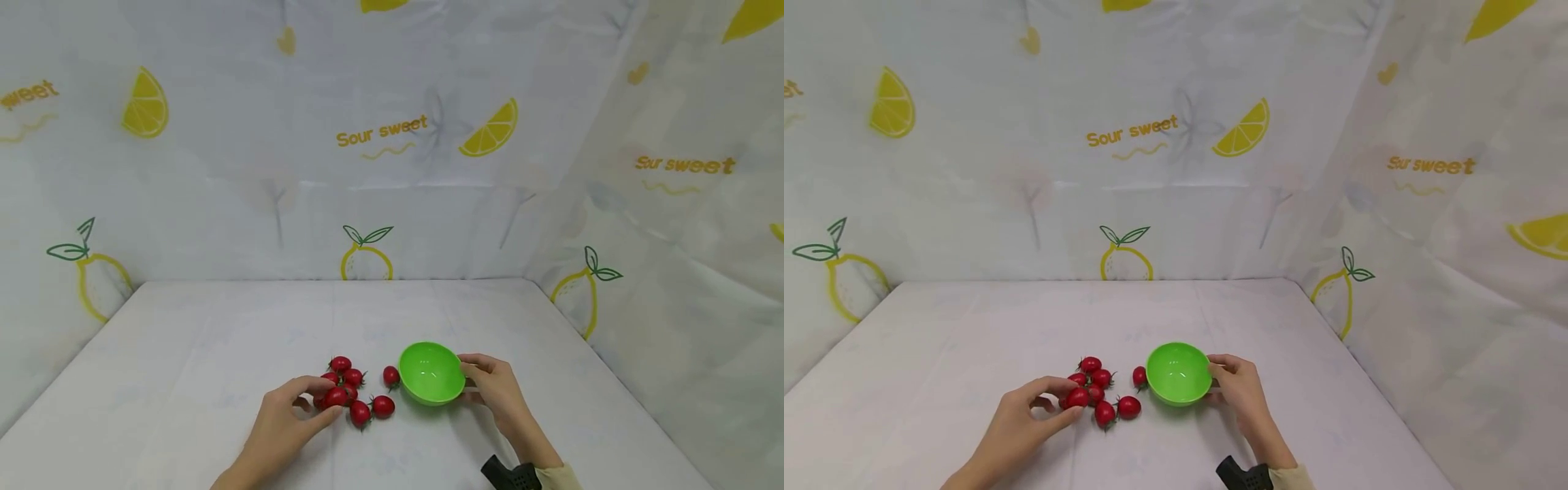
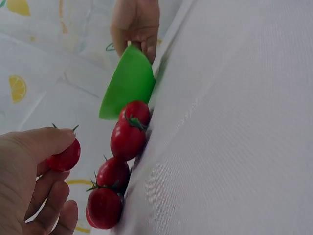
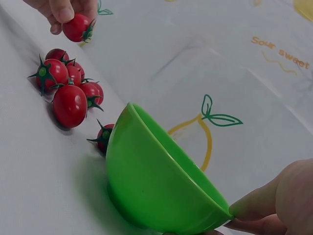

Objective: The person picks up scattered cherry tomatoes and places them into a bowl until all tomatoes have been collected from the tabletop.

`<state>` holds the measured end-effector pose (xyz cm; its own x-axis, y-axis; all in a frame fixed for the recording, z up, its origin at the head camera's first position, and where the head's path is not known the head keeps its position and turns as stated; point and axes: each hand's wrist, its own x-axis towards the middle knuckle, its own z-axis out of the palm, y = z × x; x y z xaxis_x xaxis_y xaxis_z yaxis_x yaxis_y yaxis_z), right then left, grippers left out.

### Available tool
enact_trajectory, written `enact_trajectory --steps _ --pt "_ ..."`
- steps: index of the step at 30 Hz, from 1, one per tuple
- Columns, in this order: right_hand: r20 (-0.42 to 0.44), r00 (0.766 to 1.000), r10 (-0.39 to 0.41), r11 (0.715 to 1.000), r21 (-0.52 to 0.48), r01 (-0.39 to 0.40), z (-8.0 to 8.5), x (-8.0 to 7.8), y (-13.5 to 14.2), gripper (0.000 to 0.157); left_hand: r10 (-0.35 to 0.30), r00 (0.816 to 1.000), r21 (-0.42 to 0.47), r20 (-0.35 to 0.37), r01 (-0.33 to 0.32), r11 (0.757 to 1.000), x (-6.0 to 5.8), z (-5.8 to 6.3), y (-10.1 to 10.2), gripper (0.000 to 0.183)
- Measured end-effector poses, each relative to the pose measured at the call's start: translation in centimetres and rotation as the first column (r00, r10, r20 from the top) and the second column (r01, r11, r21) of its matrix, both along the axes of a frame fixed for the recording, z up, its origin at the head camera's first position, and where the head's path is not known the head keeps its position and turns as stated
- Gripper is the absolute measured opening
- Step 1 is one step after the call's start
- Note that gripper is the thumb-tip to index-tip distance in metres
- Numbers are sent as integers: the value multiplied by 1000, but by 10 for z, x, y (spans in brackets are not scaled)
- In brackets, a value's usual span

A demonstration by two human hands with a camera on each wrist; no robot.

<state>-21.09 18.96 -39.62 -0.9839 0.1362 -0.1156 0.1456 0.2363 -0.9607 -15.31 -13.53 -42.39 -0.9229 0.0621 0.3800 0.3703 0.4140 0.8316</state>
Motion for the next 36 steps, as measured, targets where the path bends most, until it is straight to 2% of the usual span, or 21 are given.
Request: enact_trajectory --steps 7,11,16,19,24,36 --pt "4 1000 -1 1000 3 1 1 1 2 27 -4 1000 3 -20 4 1000 -14 12 22 33" --pt "-10 1000 16 1000 11 -16 4 1 2 29 -49 997 2 -55 50 999 -26 20 38 30" --pt "-2 1000 9 1000 24 -9 6 2 0 28 -125 990 -28 -61 124 992 -40 27 57 28" --pt "1 1000 9 1000 26 -9 6 2 0 28 -165 984 -52 -72 162 985 -46 27 67 27" --pt "-3 1000 13 1000 16 -12 3 3 -1 27 -196 977 -96 -86 187 978 -54 27 77 27" --pt "-13 1000 2 1000 -9 -2 2 3 -2 26 -263 964 -95 -28 259 961 -60 25 96 29"
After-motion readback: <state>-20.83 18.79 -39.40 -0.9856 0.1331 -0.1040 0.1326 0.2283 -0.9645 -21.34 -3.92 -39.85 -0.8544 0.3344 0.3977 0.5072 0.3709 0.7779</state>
